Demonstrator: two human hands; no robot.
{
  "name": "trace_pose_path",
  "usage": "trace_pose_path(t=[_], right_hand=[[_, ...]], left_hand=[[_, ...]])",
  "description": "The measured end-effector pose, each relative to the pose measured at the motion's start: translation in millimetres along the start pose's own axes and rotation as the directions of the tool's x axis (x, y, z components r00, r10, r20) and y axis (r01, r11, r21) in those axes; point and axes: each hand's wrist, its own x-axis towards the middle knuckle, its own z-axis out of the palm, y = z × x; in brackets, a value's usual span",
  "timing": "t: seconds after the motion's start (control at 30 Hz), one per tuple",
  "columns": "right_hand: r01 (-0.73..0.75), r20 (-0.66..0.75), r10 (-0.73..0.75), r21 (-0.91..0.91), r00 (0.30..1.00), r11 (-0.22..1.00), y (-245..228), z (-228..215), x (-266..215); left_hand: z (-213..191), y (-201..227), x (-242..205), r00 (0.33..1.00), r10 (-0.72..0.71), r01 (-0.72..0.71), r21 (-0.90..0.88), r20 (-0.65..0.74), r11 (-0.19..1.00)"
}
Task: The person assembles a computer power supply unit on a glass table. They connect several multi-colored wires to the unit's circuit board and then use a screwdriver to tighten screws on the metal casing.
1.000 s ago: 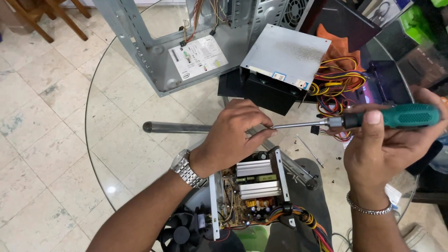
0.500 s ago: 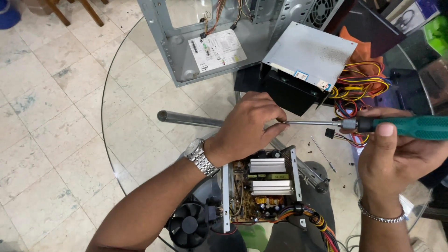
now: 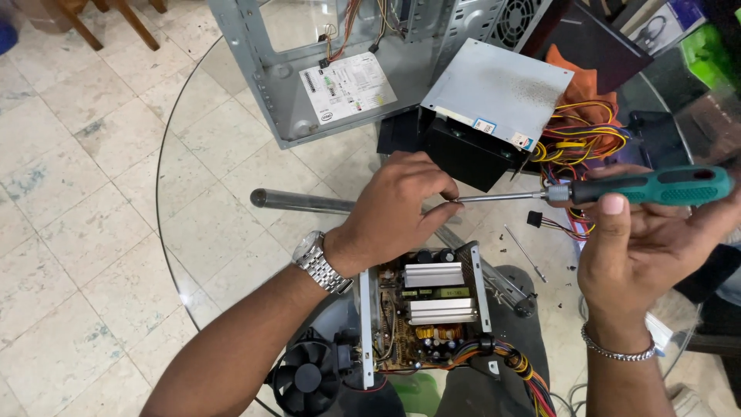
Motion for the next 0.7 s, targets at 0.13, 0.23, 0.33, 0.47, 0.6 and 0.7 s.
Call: trace_pose_path(t=[0.13,0.23,0.33,0.47,0.6,0.7], right_hand=[[0.012,-0.027,-0.012,0.007,1.000,1.000,0,2,2],[0.015,-0.040,-0.013,0.046,0.999,0.999,13,-2,0],[0.081,-0.004,-0.081,0.017,0.997,0.997,-2,6,6],[0.090,-0.052,-0.087,0.054,0.995,0.994,16,-1,2],[0.088,-0.032,-0.086,0.057,0.996,0.994,14,3,4],[0.126,-0.007,-0.126,-0.016,0.992,0.992,21,2,3]], left_hand=[[-1,1,-1,1.000,-0.030,0.030,-0.009,0.010,1.000],[-2,2,-1,0.999,-0.039,0.039,-0.002,0.010,0.999],[-6,3,1,0.998,-0.051,0.050,0.003,0.032,0.999],[-31,0,8,0.972,-0.144,0.150,-0.017,0.187,0.989],[-49,-19,9,0.783,-0.302,0.351,0.015,0.543,0.936],[-47,-35,4,0.568,-0.381,0.404,0.157,0.730,0.901]])
